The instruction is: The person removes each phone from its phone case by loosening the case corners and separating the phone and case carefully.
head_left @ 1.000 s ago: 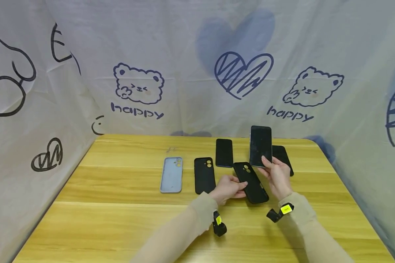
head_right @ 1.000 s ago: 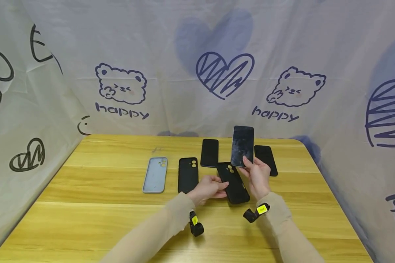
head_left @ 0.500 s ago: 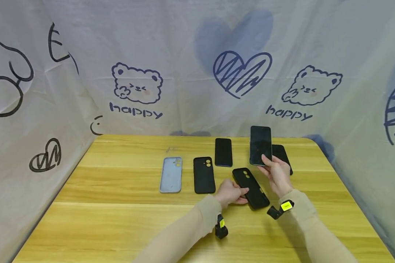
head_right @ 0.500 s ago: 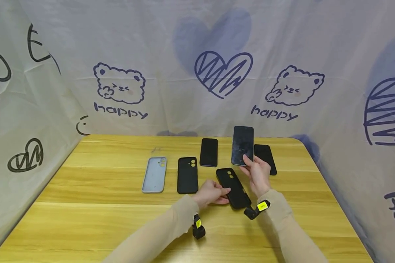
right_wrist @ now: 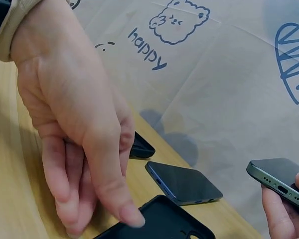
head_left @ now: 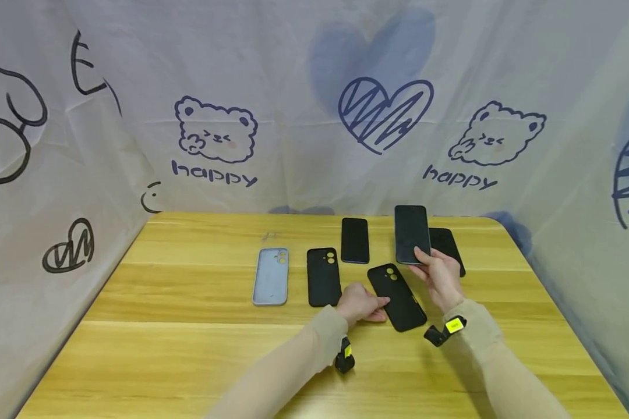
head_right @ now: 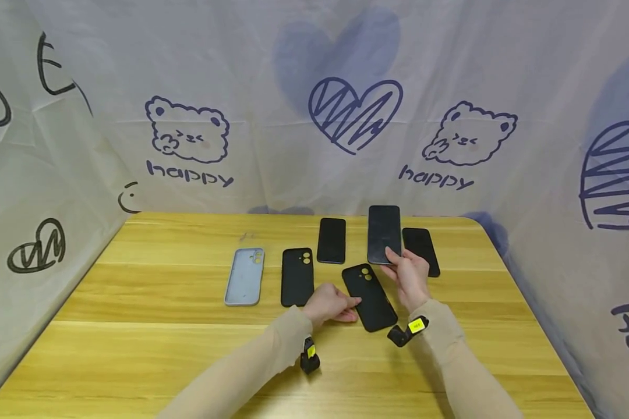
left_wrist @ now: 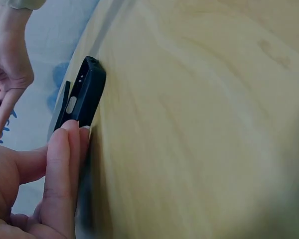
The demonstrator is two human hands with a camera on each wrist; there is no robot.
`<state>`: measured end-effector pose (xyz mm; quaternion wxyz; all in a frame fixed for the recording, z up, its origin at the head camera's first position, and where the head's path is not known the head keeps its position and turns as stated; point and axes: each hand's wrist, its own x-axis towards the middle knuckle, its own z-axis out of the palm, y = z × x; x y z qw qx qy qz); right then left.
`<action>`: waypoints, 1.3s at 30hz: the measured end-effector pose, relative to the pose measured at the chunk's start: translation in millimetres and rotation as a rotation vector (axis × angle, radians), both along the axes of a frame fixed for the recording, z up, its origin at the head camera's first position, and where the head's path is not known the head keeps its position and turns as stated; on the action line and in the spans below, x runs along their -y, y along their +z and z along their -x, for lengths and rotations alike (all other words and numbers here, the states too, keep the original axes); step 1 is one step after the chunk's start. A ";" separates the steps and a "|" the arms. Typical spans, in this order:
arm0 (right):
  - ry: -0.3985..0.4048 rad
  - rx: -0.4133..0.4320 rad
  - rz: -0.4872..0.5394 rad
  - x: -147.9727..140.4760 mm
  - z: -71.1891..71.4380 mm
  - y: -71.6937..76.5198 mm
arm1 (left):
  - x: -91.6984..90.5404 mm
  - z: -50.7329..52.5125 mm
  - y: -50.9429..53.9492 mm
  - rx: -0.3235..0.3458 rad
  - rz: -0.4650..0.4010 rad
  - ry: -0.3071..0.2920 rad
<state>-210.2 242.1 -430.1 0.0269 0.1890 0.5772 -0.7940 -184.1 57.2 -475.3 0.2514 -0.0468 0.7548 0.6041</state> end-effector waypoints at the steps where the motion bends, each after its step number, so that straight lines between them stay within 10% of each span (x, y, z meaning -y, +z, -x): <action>1: -0.002 0.003 -0.004 0.0 1.1 0.0 | 1.7 0.8 1.1 -0.003 -0.004 -0.005; 6: -0.029 0.015 -0.005 -1.3 8.3 1.6 | 15.1 3.8 8.7 -0.100 0.034 -0.076; 19: 0.050 0.082 -0.209 -9.7 35.7 -3.8 | 72.4 8.3 36.7 -0.659 0.380 -0.257; 39: 0.059 0.196 -0.389 -14.7 51.2 -28.3 | 103.3 10.2 33.8 -0.691 0.466 -0.315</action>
